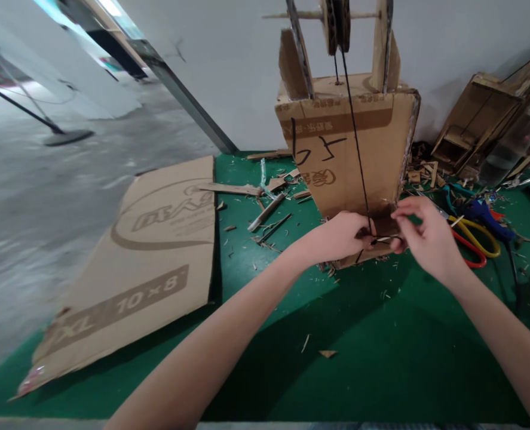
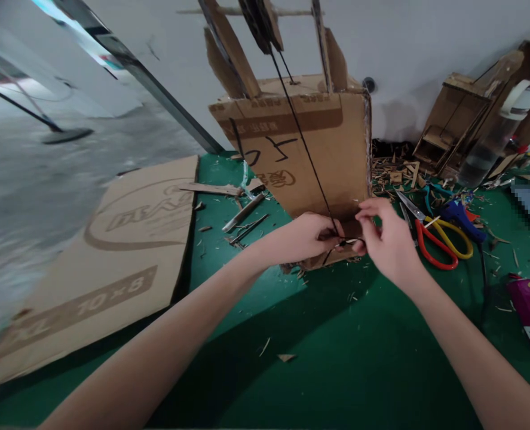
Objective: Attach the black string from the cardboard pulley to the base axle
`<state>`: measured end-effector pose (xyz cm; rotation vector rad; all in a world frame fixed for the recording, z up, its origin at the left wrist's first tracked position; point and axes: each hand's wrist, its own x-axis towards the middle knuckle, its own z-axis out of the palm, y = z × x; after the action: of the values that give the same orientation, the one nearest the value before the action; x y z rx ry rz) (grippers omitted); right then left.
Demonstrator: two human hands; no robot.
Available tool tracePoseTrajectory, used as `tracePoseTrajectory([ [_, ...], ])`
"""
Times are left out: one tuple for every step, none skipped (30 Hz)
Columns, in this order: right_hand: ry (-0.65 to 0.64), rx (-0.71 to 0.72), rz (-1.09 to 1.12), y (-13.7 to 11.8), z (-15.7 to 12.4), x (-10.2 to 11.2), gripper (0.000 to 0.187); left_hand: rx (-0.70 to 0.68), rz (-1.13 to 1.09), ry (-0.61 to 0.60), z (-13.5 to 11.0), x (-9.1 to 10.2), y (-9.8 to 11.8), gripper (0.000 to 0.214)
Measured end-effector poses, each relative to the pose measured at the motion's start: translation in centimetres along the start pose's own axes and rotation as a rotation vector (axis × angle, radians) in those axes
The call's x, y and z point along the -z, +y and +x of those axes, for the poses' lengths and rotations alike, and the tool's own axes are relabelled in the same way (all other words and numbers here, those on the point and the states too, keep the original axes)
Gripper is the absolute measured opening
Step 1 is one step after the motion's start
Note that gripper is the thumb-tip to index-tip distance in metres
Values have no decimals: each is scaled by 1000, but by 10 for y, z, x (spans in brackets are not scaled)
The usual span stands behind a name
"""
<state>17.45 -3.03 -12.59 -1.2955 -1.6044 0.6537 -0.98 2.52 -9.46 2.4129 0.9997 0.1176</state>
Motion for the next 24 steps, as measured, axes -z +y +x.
tracePoseTrajectory([
  [-11,-68,48,0,2,4,21,-1,-16,-1,0,1,1,20],
  [-31,-110,46,0,3,8,23,-4,-27,-1,0,1,2,21],
  [-61,-118,-14,-1,4,12,24,-6,-32,1,0,2,3,21],
  [-98,-98,-118,-3,5,15,25,-12,-30,2,0,2,3,21],
  [-140,-60,-241,-5,5,17,25,-19,-24,3,0,3,3,21],
  [-188,-8,-364,-8,4,19,23,-25,-18,5,0,3,3,21],
  [-239,54,-473,-10,3,21,21,-28,-15,7,0,2,3,21],
  [-281,126,-561,-12,2,21,19,-29,-15,13,0,2,2,21],
  [-309,209,-631,-12,1,21,19,-28,-18,21,0,1,2,20],
  [-315,298,-688,-12,0,21,21,-27,-23,27,0,1,1,20],
  [-290,383,-736,-11,0,20,25,-24,-26,32,0,1,1,20],
  [-237,453,-779,-9,-1,19,30,-24,-30,32,0,0,0,19],
  [-167,502,-815,-7,-1,18,33,-25,-32,28,0,0,0,18],
  [-94,528,-845,-5,-1,18,35,-23,-32,26,1,0,0,17],
  [-27,531,-869,-3,-1,18,36,-19,-31,25,1,-1,-1,16],
  [40,518,-888,-2,0,20,35,-13,-30,26,1,-1,-1,16],
  [107,488,-899,-1,1,24,34,-8,-31,24,1,0,-2,16],
  [160,441,-898,0,2,29,33,-2,-35,19,1,0,-2,17],
  [200,381,-885,1,4,35,33,6,-42,13,1,0,-2,17],
  [228,302,-857,2,6,43,34,11,-55,6,1,1,-3,18],
  [182,236,-832,3,8,52,39,14,-67,2,1,1,-3,19],
  [97,200,-821,3,9,61,48,15,-77,1,0,1,-2,20],
  [5,194,-830,2,9,69,57,12,-83,5,0,2,-2,21],
  [-84,199,-853,0,8,75,65,8,-88,12,0,1,-2,21],
])
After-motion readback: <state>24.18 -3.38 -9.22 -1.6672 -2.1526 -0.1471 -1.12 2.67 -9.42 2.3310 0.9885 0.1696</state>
